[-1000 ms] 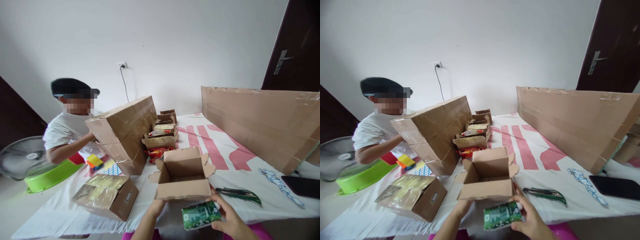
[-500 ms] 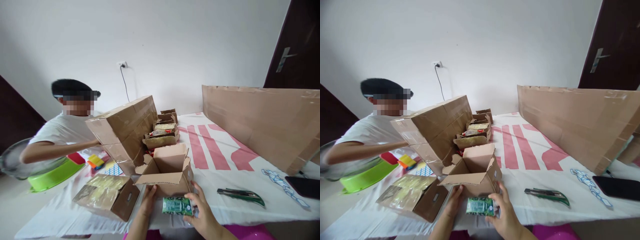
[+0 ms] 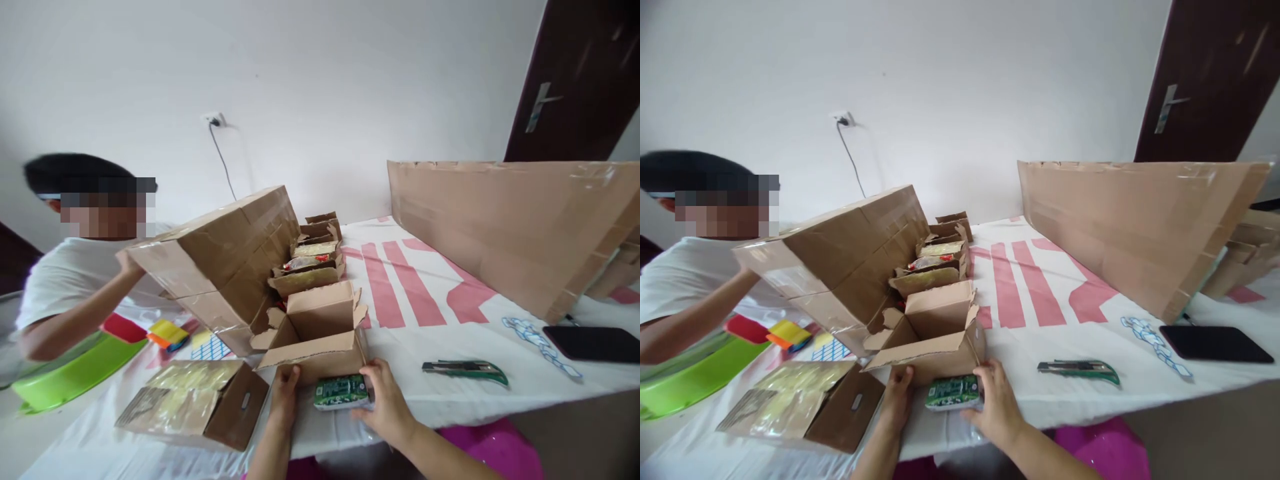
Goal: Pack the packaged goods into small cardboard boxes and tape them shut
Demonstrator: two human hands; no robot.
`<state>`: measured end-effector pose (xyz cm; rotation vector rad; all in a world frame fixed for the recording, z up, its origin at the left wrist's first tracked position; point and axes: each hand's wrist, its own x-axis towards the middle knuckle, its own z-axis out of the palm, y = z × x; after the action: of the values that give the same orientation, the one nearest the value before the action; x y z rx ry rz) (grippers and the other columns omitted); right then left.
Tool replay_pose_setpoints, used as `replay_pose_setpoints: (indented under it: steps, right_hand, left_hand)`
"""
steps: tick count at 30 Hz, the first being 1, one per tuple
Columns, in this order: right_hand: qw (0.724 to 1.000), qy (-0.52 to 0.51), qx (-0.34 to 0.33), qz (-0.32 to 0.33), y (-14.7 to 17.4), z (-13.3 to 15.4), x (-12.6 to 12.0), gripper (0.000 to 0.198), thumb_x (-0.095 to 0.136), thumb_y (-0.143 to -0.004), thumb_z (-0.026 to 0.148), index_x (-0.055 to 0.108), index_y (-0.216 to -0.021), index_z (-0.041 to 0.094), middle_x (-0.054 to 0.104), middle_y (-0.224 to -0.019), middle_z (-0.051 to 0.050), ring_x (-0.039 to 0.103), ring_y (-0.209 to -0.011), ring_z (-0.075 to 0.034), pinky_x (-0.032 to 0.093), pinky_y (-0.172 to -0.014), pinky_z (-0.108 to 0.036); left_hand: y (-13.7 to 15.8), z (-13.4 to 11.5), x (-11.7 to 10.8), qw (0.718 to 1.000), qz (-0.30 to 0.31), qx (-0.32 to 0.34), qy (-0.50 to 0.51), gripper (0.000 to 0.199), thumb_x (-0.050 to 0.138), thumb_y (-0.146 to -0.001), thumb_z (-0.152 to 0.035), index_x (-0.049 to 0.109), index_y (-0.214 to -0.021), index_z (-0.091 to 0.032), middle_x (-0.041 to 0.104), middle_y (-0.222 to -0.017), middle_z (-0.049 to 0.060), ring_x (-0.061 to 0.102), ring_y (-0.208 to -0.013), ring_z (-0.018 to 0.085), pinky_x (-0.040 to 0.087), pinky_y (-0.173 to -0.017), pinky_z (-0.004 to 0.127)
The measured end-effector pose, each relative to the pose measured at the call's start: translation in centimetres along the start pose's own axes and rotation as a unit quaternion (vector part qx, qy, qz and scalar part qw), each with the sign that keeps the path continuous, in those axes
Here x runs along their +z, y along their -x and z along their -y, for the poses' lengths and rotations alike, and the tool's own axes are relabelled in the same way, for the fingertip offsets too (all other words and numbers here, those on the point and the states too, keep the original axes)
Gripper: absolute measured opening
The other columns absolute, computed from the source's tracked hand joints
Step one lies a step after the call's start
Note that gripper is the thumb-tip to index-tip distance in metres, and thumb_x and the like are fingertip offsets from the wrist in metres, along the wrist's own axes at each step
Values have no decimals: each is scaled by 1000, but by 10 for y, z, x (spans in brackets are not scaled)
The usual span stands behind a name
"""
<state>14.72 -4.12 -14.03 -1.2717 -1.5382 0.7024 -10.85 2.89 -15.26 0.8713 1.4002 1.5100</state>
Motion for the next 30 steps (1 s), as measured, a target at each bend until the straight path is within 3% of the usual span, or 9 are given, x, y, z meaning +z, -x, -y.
replay_pose_setpoints:
  steps: [4,7,12,19,25,30]
  right_hand:
    - [986,-154,51,-36,-27,-3,-19,23,67,-76,36,61,-94,24,61,-97,-7,58,-91,-25,47,-88,-41]
    - [974,-208,79,-33,-61,-7,-27,22,64,-78,40,60,-92,24,64,-91,-5,59,-87,-23,48,-83,-38]
    - [948,-299,107,23,-103,-7,-23,30,71,-68,42,62,-90,22,67,-85,-2,60,-83,-20,47,-78,-35]
    - [919,-358,152,63,-112,0,-18,33,80,-55,38,61,-76,20,62,-69,3,55,-67,-15,43,-67,-30]
    - [917,-360,160,65,-112,1,-17,29,79,-58,37,57,-65,21,58,-58,6,50,-59,-13,37,-60,-28]
    - [923,-352,144,63,-114,2,-17,28,77,-60,37,54,-61,21,55,-56,6,50,-58,-12,40,-62,-28]
  left_hand:
    - [3,-5,2,1000,12,-2,26,49,78,-61,-50,61,-100,-25,70,-108,6,60,-117,28,48,-100,38]
    - [4,-7,3,999,6,-7,36,53,80,-58,-51,61,-100,-26,70,-108,6,58,-119,29,47,-101,39]
    - [3,-5,4,999,-1,-2,42,62,82,-55,-55,60,-106,-26,68,-112,6,56,-122,30,46,-102,38]
    - [3,-1,2,999,5,7,53,68,81,-57,-56,59,-114,-26,68,-115,7,57,-121,29,46,-103,39]
    - [6,-4,3,999,11,3,51,67,80,-59,-55,59,-115,-26,67,-116,7,56,-122,29,45,-104,38]
    - [8,-10,5,999,2,-4,43,63,82,-56,-53,61,-109,-26,68,-113,7,56,-122,30,44,-105,41]
